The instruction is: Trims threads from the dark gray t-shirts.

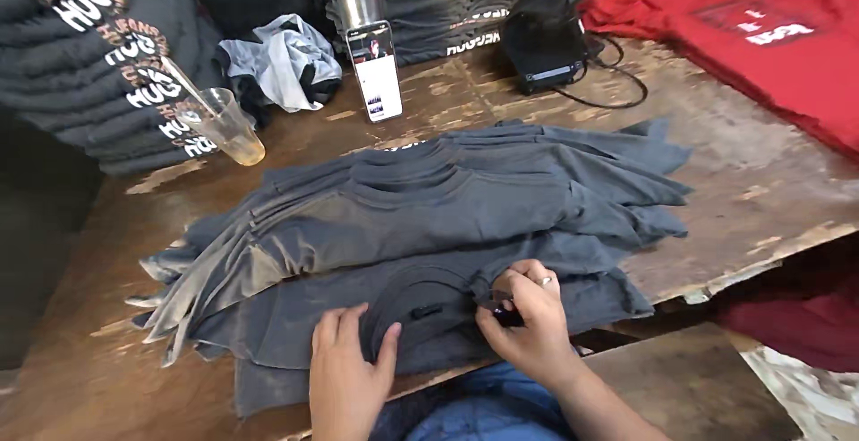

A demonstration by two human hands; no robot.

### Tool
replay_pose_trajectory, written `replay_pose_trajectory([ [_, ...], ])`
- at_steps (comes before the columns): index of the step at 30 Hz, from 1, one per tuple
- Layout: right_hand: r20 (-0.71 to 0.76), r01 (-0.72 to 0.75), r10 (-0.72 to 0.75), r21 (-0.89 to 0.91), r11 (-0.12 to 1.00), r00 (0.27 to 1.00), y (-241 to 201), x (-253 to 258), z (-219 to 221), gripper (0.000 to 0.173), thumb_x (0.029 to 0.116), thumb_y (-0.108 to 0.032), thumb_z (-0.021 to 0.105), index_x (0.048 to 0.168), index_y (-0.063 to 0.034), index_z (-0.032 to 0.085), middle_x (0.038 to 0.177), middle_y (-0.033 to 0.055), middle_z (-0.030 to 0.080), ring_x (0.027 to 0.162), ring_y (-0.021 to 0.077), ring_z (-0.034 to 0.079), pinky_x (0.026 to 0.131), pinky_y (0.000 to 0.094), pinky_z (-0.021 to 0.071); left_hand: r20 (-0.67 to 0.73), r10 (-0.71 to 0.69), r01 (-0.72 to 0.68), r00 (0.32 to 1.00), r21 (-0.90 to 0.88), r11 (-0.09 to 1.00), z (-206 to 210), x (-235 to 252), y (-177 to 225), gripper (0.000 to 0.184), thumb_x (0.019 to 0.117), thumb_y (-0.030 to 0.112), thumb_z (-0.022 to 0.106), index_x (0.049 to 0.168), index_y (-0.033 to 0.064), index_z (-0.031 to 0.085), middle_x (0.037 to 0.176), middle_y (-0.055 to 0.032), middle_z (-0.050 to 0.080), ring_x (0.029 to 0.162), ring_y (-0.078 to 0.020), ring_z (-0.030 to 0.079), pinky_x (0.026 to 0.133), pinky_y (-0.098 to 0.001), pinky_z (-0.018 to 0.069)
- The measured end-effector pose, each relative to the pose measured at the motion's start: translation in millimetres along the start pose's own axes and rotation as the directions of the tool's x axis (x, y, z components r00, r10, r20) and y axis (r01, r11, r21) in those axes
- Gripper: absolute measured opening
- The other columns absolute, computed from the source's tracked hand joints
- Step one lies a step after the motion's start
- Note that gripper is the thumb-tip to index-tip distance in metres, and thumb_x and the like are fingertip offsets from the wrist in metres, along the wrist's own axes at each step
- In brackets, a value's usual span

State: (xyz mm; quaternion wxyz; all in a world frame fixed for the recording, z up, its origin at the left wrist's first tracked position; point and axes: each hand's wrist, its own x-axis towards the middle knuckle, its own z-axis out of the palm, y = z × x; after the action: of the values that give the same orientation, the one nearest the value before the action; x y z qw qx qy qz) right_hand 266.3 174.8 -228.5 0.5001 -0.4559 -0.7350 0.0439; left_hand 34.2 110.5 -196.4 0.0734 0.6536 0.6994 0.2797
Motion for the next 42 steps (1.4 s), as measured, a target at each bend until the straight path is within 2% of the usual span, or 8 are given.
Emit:
replay_pose_trajectory([
  [5,-0.01,0.237,-0.236,0.051,0.97,0.972,3,-3,-20,0.013,0.0889,-0.014,0.057,0.079,-0.0166,0.048,0.072,0.0005,0.052,0.09,0.0186,0.052,0.094,0.0341,0.0332,-0.03,-0.079,0.08,0.996,0.039,0.996,-18,-6,1,0.022,0.0863,0.013,0.057,0.098,-0.0002,0.071,0.067,-0.0055,0.06,0.055,-0.0127,0.056,0.05,-0.0283,0.047],
  [9,0.371,0.318,-0.339,0.119,0.941,0.865,5,-9,-13,0.004,0.0831,-0.014,0.063,0.082,-0.0138,0.058,0.077,0.0042,0.063,0.078,0.0256,0.063,0.069,0.04,0.0527,-0.368,-0.05,-0.097,0.929,-0.372,0.923,-7,3,-7,0.022,0.0988,0.006,0.057,0.109,-0.0106,0.066,0.105,-0.0108,0.068,0.094,0.0025,0.063,0.083,-0.0123,0.0524],
  [11,0.425,0.312,-0.35,0.157,0.937,0.835,0,-9,-11,0.006,0.0825,-0.018,0.063,0.081,-0.0137,0.058,0.074,0.0038,0.063,0.072,0.0232,0.062,0.063,0.0377,0.0509,-0.276,-0.25,-0.082,0.928,-0.807,0.585,3,12,-3,0.016,0.1008,-0.001,0.05,0.109,0.0071,0.061,0.104,0.0076,0.071,0.093,0.0035,0.067,0.081,-0.0156,0.0569],
  [13,0.435,0.289,-0.37,0.242,0.926,0.821,-7,-6,-12,0.008,0.0841,-0.018,0.062,0.081,-0.0131,0.057,0.072,0.0033,0.062,0.066,0.0187,0.062,0.059,0.0334,0.0505,-0.025,-0.367,0.016,0.93,-0.994,0.108,2,15,2,0.022,0.1047,0.003,0.039,0.104,0.0127,0.059,0.094,0.0014,0.074,0.083,-0.0072,0.073,0.074,-0.0261,0.0631],
  [15,0.438,0.225,-0.385,0.373,0.9,0.812,-16,-1,-10,0.01,0.088,-0.017,0.061,0.083,-0.0105,0.057,0.072,0.0046,0.059,0.062,0.0161,0.058,0.055,0.0292,0.0465,0.063,-0.372,0.049,0.926,-0.998,-0.046,2,11,1,0.016,0.1058,0.01,0.044,0.111,0.0154,0.058,0.098,-0.0019,0.074,0.084,-0.0121,0.075,0.073,-0.0298,0.0643],
  [27,0.447,-0.051,-0.187,0.468,0.882,0.875,-45,13,35,0.03,0.0999,-0.032,0.061,0.09,-0.0039,0.058,0.072,0.0049,0.054,0.064,0.0092,0.052,0.058,0.0201,0.0446,-0.272,-0.245,-0.199,0.931,-0.938,0.284,28,-14,1,0.043,0.0807,-0.003,0.081,0.118,0.0191,0.076,0.113,0.0032,0.075,0.096,-0.0082,0.073,0.086,-0.0247,0.0617],
  [32,0.24,0.027,-0.241,0.653,0.757,0.94,-55,21,43,0.021,0.0976,-0.016,0.068,0.102,-0.0003,0.055,0.122,0.0177,0.07,0.11,0.0139,0.068,0.092,0.0233,0.0545,-0.266,-0.158,-0.213,0.951,-0.933,0.292,28,-17,2,0.045,0.0842,-0.005,0.075,0.123,0.0162,0.072,0.114,0.0023,0.076,0.099,-0.0084,0.073,0.088,-0.0252,0.0609],
  [42,0.218,0.135,-0.32,0.593,0.793,0.922,-65,18,37,0.001,0.0955,-0.004,0.062,0.096,-0.0029,0.062,0.091,0.0082,0.07,0.089,0.0124,0.066,0.087,0.0196,0.0536,-0.244,-0.146,-0.183,0.959,-0.923,0.339,31,-27,7,0.047,0.0816,-0.002,0.077,0.122,0.0232,0.074,0.116,0.0103,0.071,0.103,-0.0021,0.068,0.09,-0.02,0.0578],
])
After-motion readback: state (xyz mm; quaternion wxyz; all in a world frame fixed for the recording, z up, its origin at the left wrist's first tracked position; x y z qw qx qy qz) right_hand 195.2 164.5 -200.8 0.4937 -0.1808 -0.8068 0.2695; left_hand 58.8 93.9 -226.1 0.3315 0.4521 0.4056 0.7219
